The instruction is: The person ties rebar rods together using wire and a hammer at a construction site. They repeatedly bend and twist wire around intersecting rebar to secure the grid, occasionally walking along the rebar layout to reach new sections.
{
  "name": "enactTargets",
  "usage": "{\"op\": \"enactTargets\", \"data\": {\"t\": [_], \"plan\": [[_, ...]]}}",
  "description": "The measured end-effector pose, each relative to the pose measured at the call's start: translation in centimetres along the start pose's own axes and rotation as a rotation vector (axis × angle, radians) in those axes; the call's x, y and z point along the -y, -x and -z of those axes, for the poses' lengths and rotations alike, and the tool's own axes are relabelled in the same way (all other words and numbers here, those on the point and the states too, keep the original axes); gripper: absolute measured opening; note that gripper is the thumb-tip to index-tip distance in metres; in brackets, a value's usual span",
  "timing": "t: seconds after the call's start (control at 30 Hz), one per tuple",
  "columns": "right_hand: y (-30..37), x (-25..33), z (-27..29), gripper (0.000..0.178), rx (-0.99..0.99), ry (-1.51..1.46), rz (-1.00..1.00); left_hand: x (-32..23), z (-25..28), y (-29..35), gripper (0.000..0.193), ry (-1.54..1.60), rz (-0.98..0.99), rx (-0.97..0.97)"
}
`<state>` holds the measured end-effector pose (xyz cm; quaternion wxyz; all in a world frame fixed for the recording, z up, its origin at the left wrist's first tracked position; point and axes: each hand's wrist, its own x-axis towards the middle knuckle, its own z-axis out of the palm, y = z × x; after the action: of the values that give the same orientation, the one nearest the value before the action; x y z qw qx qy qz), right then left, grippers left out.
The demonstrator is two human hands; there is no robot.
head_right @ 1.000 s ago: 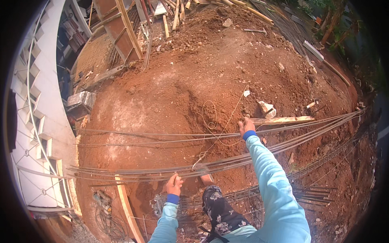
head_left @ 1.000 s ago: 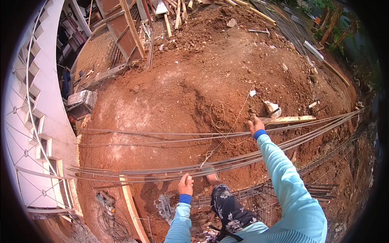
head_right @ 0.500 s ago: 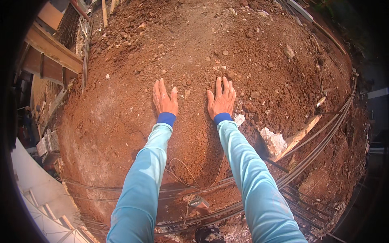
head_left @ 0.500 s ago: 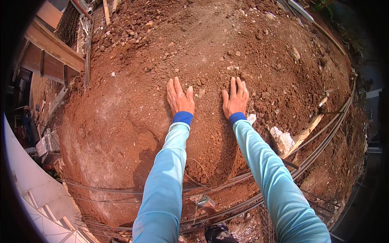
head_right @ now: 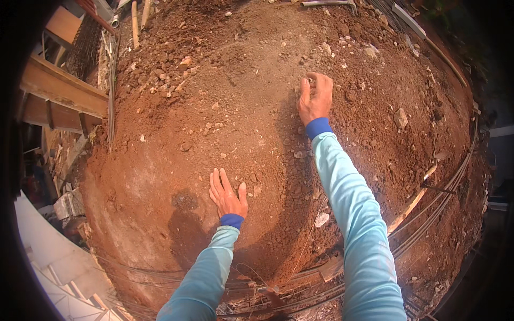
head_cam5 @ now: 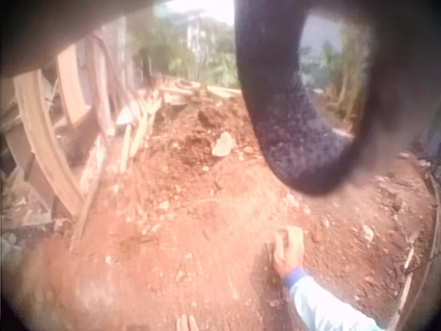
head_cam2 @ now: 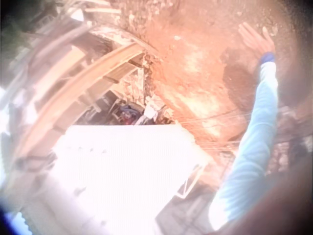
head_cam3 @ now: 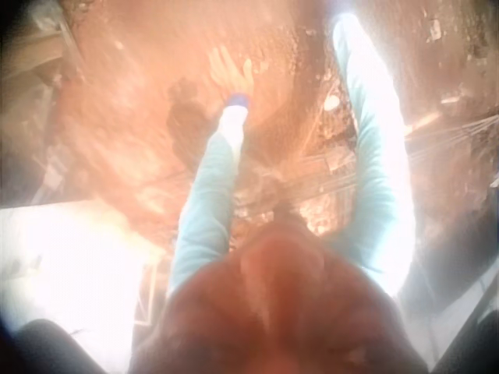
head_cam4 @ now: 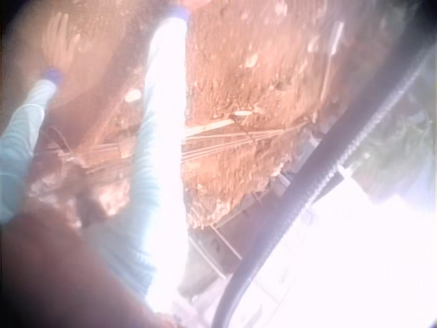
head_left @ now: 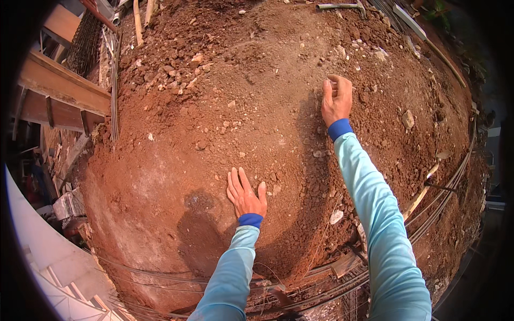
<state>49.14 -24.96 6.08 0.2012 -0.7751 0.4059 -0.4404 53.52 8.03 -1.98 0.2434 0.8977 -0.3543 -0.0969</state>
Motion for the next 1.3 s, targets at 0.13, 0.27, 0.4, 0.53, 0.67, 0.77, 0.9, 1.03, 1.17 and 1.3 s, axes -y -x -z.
{"op": "enactTargets", "data": {"t": [0.13,0.27,0.4,0.53,0.67,0.77,0.9,1.03,1.17,1.3], "plan": [[-14.9,-1.7,-8.5,0.045,-0.049,-0.713,-0.465,0.2,0.2,-1.0,0.074,0.005,0.002,0.019],[-22.3,-3.2,-10.3,0.056,0.056,-0.991,-0.506,0.2,0.2,-0.8,0.074,0.011,0.029,0.074],[-24.6,-4.4,-11.7,0.059,0.103,-1.044,-0.592,0.4,0.8,-1.0,0.075,0.037,0.063,0.126],[-26.9,-3.9,-12.6,0.059,0.113,-0.962,-0.651,0.8,0.7,-1.4,0.076,0.027,0.054,0.104],[-28.7,-6.0,-11.4,0.034,-0.075,-0.839,-0.741,-0.2,0.4,-1.2,0.076,0.046,0.050,0.154],[-24.9,-6.0,-9.7,0.028,-0.149,-0.701,-0.609,-0.5,0.1,-1.4,0.076,0.041,0.051,0.145],[-11.0,-1.0,-0.3,0.024,0.026,-0.730,-0.516,0.8,0.9,-1.0,0.075,0.008,0.068,0.089],[-3.5,5.0,5.9,0.019,0.119,-0.822,-0.866,0.2,0.1,-1.2,0.076,0.044,0.043,0.070],[0.6,-1.4,6.7,0.026,0.298,-0.723,-0.762,0.3,0.2,-1.2,0.077,0.077,0.037,0.046],[17.1,-0.7,13.2,0.052,0.314,0.682,-0.188,1.1,0.4,-0.4,0.079,0.054,0.042,0.014]]}}
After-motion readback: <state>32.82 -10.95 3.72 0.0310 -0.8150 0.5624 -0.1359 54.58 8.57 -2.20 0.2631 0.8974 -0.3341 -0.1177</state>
